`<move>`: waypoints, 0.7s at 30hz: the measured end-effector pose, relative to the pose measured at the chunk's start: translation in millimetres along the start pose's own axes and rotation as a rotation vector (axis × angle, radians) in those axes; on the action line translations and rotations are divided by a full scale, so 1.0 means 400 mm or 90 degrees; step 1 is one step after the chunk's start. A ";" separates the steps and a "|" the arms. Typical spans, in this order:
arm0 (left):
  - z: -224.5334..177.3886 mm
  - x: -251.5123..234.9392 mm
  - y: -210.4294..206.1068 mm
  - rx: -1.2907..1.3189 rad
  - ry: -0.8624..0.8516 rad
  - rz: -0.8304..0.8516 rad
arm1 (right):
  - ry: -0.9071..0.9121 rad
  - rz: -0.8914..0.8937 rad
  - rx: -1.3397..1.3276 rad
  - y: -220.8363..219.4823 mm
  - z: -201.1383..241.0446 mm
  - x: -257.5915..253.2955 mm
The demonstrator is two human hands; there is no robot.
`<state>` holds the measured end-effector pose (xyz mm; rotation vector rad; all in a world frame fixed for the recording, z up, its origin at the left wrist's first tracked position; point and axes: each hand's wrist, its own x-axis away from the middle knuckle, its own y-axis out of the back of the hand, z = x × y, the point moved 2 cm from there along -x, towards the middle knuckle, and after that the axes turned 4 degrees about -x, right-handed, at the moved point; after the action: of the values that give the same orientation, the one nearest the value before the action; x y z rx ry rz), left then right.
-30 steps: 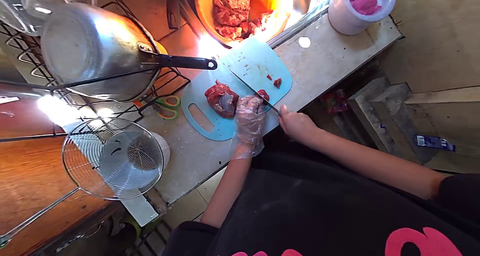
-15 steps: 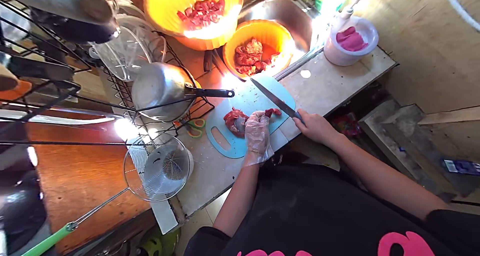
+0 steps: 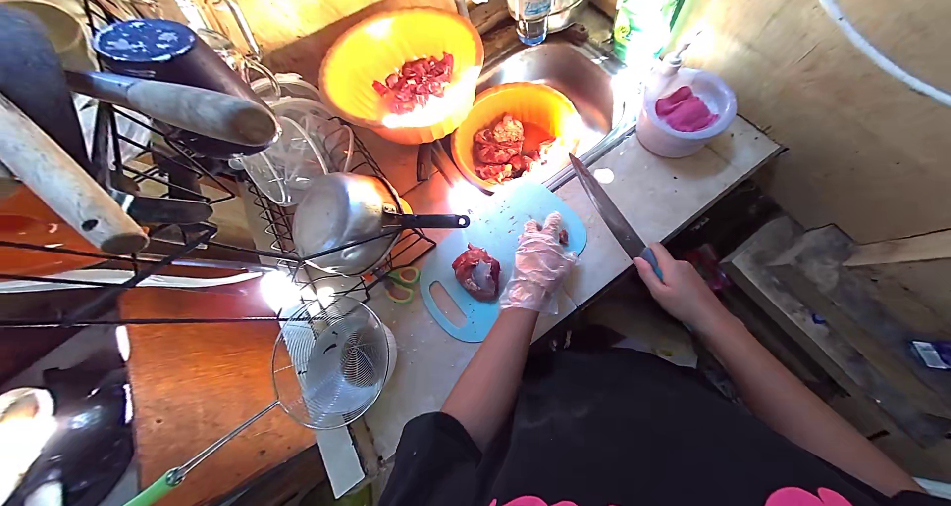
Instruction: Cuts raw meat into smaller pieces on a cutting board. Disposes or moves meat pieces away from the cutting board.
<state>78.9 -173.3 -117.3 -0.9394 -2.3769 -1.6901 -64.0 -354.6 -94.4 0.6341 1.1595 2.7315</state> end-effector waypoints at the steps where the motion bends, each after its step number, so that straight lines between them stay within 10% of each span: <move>1: -0.008 -0.013 -0.004 -0.006 -0.012 0.001 | -0.002 -0.008 -0.003 0.001 -0.004 0.007; 12: 0.001 -0.043 0.063 0.119 0.030 0.054 | 0.031 -0.117 -0.052 -0.021 -0.043 0.041; 21: 0.036 -0.170 0.660 -0.008 0.028 -0.414 | 0.026 -0.107 -0.037 0.002 -0.031 0.048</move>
<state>274.5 -136.0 69.4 -0.1055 -2.8294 -1.8657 -86.5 -358.5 -94.9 0.4531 1.0843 2.6374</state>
